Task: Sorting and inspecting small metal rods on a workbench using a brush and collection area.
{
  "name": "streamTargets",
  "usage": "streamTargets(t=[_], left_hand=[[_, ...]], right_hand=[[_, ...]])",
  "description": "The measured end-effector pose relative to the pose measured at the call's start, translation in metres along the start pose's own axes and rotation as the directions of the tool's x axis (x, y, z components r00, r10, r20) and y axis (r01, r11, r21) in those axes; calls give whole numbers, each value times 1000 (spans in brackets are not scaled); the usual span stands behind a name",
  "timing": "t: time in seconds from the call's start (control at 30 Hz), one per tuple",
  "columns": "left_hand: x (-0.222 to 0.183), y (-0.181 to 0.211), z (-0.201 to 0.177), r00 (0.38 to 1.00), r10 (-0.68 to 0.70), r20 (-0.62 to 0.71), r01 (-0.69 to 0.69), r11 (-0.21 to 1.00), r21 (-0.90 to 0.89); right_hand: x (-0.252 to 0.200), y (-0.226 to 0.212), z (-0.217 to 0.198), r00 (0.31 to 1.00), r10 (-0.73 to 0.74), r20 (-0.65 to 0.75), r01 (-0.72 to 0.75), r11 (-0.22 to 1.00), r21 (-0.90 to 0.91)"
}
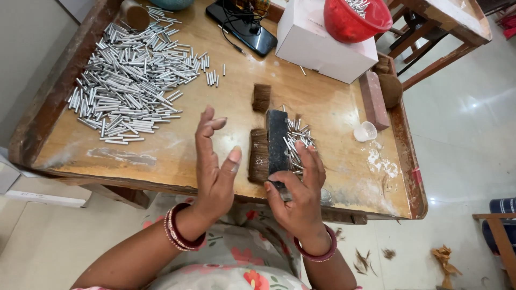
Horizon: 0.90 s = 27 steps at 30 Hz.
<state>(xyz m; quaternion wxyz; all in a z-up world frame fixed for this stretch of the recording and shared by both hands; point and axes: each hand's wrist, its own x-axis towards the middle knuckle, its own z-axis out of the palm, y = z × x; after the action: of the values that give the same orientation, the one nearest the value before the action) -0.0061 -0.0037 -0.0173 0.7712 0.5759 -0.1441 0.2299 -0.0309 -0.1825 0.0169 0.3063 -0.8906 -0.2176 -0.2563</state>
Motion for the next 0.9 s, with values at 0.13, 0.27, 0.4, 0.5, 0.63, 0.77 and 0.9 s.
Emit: streamTargets(t=[0.13, 0.27, 0.4, 0.5, 0.63, 0.77, 0.9], left_hand=[[3, 3, -15, 997, 75, 25, -79, 917, 392], [0, 3, -16, 977, 8, 212, -153, 718, 679], [5, 9, -10, 946, -83, 313, -188, 645, 741], [6, 6, -9, 919, -126, 372, -216, 628, 747], [7, 5, -9, 912, -109, 396, -245, 628, 738], [3, 1, -7, 913, -101, 396, -257, 611, 749], [6, 16, -8, 911, -43, 410, -297, 622, 725]], right_hand=[[4, -5, 11, 987, -153, 54, 162, 939, -303], [1, -4, 21, 980, -174, 99, 200, 885, -421], [-7, 6, 30, 977, -150, 151, 201, 889, -412], [-12, 10, 34, 977, -122, 173, 181, 906, -382], [-12, 7, 34, 981, -115, 156, 169, 901, -399], [-11, 6, 29, 985, -135, 107, 167, 899, -404], [-22, 11, 13, 983, -175, -51, 142, 909, -391]])
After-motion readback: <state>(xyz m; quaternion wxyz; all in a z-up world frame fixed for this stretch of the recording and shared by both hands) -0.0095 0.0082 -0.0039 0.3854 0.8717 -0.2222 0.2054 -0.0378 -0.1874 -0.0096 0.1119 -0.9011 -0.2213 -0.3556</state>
